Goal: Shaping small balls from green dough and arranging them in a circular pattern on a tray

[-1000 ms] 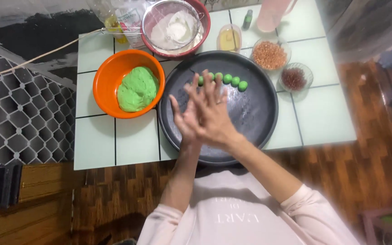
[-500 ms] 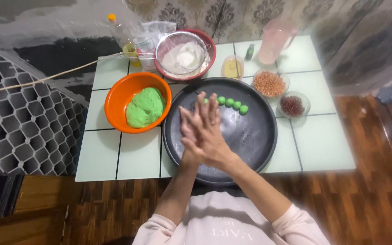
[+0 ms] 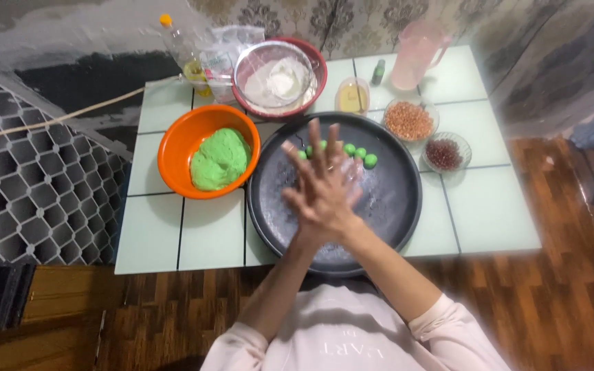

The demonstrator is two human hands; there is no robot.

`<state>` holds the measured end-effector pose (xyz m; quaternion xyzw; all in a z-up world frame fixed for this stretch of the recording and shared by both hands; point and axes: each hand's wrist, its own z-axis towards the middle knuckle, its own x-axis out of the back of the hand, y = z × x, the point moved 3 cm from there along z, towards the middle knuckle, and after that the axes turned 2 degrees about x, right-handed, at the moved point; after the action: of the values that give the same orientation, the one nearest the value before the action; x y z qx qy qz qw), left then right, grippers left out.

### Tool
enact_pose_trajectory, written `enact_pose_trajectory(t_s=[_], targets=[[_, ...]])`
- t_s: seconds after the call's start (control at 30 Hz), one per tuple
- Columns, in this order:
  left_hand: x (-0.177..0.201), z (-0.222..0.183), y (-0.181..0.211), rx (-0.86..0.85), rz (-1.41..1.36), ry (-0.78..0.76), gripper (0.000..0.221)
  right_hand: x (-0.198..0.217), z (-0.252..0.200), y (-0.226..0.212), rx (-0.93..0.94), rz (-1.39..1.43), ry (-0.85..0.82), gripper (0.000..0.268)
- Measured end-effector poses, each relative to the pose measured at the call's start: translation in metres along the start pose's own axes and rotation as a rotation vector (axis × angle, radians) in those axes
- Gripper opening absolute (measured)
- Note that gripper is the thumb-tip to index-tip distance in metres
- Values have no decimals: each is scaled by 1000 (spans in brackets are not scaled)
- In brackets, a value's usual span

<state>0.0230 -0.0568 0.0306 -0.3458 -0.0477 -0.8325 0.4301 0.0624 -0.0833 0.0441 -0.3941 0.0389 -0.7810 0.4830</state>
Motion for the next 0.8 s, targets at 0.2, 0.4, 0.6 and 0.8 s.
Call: enact_pose_trajectory(t_s=[0.2,0.4,0.6,0.8], targets=[[-54,-5,-7,-527,553,572,91,4,-9,-30,25,12,-1,75],[-33,32,-35,-278,2122,1138,89,7,-14,-65,215,240,40,66],[7,40,-54,-664,1700,930,88,17,-4,-32,19,89,79,66],[-28,20,-24,-462,1575,888,83,2,-20,-59,217,409,150,69]])
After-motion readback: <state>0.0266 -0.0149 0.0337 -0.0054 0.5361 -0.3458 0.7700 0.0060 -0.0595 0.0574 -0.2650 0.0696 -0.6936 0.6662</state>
